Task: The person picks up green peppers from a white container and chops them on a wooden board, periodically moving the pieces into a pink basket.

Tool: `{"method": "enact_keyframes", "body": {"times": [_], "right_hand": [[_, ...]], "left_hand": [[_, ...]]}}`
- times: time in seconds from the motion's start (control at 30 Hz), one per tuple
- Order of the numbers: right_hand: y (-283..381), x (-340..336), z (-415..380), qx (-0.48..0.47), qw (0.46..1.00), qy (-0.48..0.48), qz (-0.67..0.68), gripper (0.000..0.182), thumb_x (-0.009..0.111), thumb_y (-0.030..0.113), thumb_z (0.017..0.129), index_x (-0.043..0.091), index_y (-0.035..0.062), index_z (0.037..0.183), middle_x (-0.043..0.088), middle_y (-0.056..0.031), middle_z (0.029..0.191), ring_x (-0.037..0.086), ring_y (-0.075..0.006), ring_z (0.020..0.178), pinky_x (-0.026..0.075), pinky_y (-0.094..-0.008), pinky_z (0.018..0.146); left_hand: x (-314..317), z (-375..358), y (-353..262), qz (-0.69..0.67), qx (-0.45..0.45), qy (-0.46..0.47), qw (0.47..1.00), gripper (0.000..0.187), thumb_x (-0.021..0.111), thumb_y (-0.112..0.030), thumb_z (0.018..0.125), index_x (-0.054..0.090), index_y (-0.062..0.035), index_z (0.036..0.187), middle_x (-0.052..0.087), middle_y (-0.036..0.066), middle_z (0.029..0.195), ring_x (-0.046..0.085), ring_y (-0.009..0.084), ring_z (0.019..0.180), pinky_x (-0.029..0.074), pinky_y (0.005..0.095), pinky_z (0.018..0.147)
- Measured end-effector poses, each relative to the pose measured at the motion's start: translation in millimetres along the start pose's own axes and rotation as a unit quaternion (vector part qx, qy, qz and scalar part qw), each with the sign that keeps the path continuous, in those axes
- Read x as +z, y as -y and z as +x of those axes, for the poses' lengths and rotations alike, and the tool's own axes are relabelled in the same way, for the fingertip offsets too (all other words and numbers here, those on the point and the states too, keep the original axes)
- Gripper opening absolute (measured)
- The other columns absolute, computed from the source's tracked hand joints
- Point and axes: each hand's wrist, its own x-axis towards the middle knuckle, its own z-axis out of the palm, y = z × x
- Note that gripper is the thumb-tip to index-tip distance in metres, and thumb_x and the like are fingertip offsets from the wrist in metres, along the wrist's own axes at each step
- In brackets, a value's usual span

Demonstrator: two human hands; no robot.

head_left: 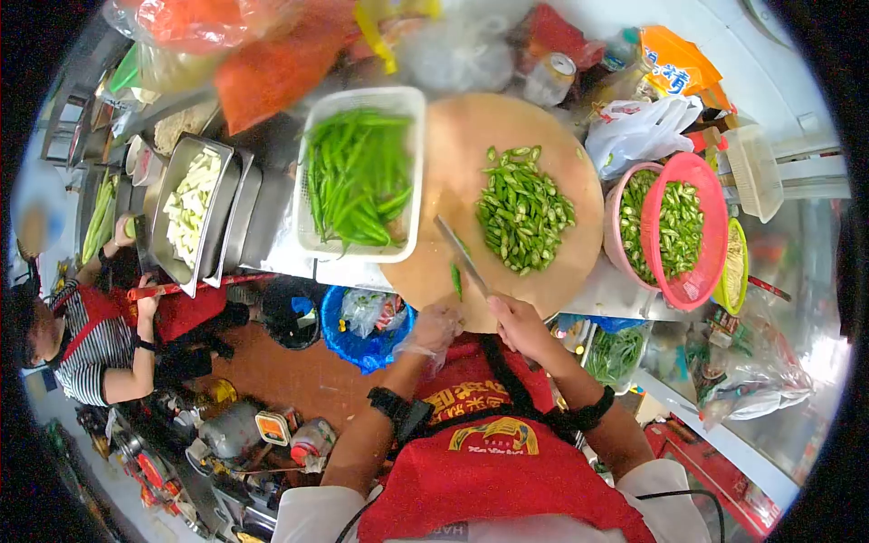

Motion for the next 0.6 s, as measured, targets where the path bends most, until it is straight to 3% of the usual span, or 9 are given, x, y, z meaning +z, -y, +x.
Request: {"method": "enact_keyframes", "body": {"times": [0.13,0.2,0.3,0.43,0.5,0.6], "right_hand": [[-9.1,-5.8,0.8,0.057,0.995,0.05,0.058,0.047,0.04,0.046,0.096,0.056,0.003,0.107,0.044,0.0002,0.052,0.04,-0.0083,0.037,0.032,-0.0229,0.037],[-6.1,-9.6,3.0,0.115,0.991,0.064,0.032,0.048,0.043,0.039,0.096,0.049,0.0063,0.13,0.041,0.002,0.05,0.04,-0.008,0.042,0.035,-0.0257,0.041],[-1.4,-4.4,-9.0,0.032,0.999,0.04,0.01,0.048,0.043,0.039,0.096,0.049,0.0066,0.131,0.042,0.0016,0.051,0.04,-0.0081,0.043,0.036,-0.0258,0.042],[-20.7,-7.7,4.0,0.039,0.997,0.039,-0.055,0.046,0.042,0.038,0.096,0.05,0.0083,0.13,0.042,0.0015,0.051,0.042,-0.0079,0.045,0.037,-0.0255,0.043],[-16.6,-7.5,2.5,0.032,0.996,0.011,-0.088,0.045,0.043,0.039,0.096,0.053,0.0076,0.127,0.047,-0.0007,0.054,0.046,-0.0099,0.047,0.041,-0.0273,0.047],[-2.9,-10.7,-4.1,0.037,0.998,0.041,-0.031,0.046,0.044,0.039,0.095,0.053,0.0059,0.127,0.052,-0.0039,0.057,0.049,-0.0129,0.05,0.044,-0.0291,0.052]], "left_hand": [[-11.8,15.5,17.2,0.09,0.032,0.007,0.995,0.021,0.05,-0.011,0.087,0.06,-0.0027,0.103,0.061,0.002,0.083,0.051,0.01,0.062,0.041,0.0228,0.053],[-13.7,21.3,17.4,0.106,0.02,0.024,0.994,0.02,0.051,-0.013,0.088,0.06,-0.0027,0.102,0.062,0.003,0.084,0.053,0.012,0.064,0.043,0.0244,0.057],[1.4,3.2,-16.9,0.1,0.041,-0.034,0.994,0.02,0.05,-0.016,0.089,0.06,-0.003,0.1,0.062,0.003,0.082,0.055,0.0143,0.066,0.045,0.0269,0.059],[-12.8,20.4,-0.9,0.12,0.028,-0.002,0.992,0.022,0.049,-0.02,0.09,0.06,-0.0034,0.098,0.062,0.005,0.079,0.056,0.0162,0.066,0.046,0.0291,0.06],[-21.8,27.6,1.7,0.231,0.048,0.011,0.972,0.024,0.047,-0.023,0.09,0.061,-0.0031,0.096,0.062,0.006,0.075,0.056,0.0157,0.061,0.047,0.03,0.056],[-19.1,13.7,-30.6,0.277,0.007,0.005,0.961,0.026,0.046,-0.021,0.087,0.061,0.0,0.086,0.06,0.008,0.063,0.056,0.0164,0.052,0.044,0.0309,0.047]]}}
